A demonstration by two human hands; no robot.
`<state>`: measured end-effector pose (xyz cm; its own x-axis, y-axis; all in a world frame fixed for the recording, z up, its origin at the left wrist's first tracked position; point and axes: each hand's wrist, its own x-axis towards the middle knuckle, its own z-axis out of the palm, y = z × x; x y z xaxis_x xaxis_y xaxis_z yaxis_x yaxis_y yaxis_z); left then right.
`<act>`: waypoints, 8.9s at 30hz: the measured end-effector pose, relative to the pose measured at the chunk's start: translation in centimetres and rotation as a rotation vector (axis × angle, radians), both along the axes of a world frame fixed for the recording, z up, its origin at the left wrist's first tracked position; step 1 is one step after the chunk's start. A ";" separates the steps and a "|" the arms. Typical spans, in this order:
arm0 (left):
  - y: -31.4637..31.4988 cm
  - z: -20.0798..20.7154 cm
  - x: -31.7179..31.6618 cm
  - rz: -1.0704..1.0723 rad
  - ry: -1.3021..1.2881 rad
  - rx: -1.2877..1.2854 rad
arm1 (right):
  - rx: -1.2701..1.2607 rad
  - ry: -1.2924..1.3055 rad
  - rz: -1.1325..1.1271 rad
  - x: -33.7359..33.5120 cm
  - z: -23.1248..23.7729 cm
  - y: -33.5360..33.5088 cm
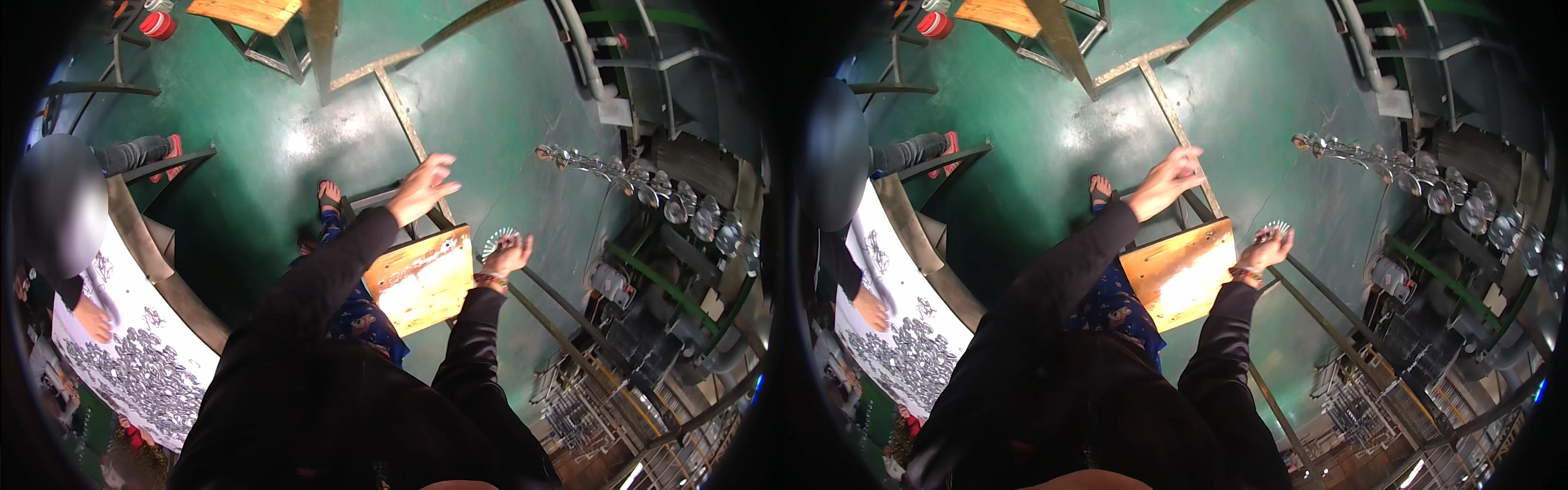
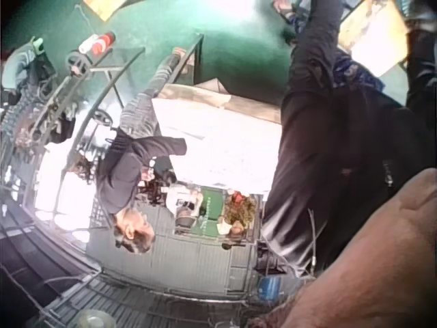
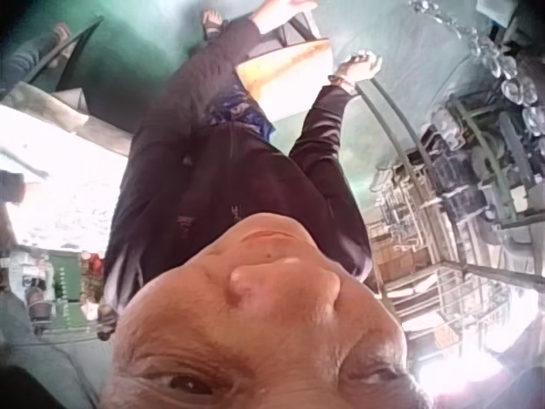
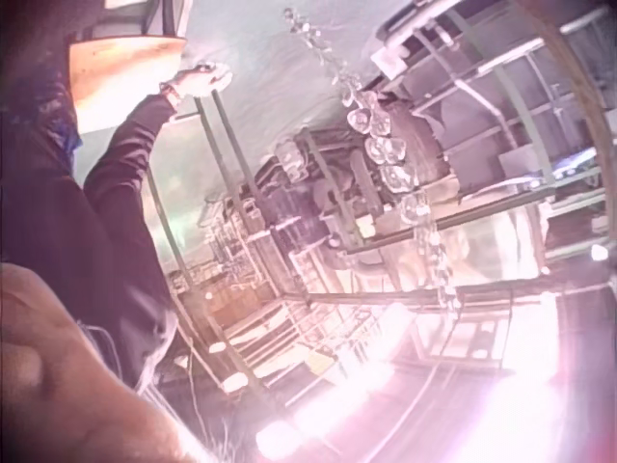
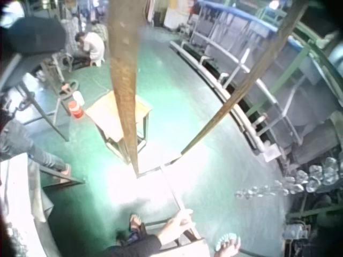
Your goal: The person strings small metal discs onto a chain by hand, then walks through the fabrication floor to place a metal frame into a tank.
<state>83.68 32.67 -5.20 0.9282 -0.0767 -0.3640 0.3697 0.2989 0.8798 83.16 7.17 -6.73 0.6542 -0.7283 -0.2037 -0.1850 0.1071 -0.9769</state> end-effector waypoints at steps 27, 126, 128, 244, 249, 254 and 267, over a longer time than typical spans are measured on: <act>11.0 8.8 -53.0 1.577 0.895 0.883 | -0.680 -0.222 3.079 -35.1 13.9 53.1; 11.2 23.0 -53.4 2.160 0.083 0.575 | 0.313 -0.075 3.239 -42.4 22.5 52.1; 11.3 23.8 -53.6 2.145 0.113 0.606 | -0.050 -1.210 3.150 -43.9 18.0 54.7; 5.1 25.5 -60.1 1.687 0.034 0.839 | 0.380 0.068 2.572 -45.8 25.8 36.9; 7.3 25.9 -55.4 1.606 -0.063 0.914 | 0.398 -0.055 2.401 -41.3 27.9 35.3; 9.1 23.9 -51.2 1.492 -0.050 1.041 | 0.747 0.209 2.232 -37.1 27.0 36.4; 15.5 20.9 -39.8 1.452 -0.112 0.879 | 0.644 0.341 2.297 -24.1 25.7 42.2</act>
<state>43.88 48.17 15.73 0.0695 0.9691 0.2366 0.1798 -0.2455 0.9526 59.05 49.34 18.99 -0.0989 0.9647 -0.2440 -0.4728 -0.2613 -0.8415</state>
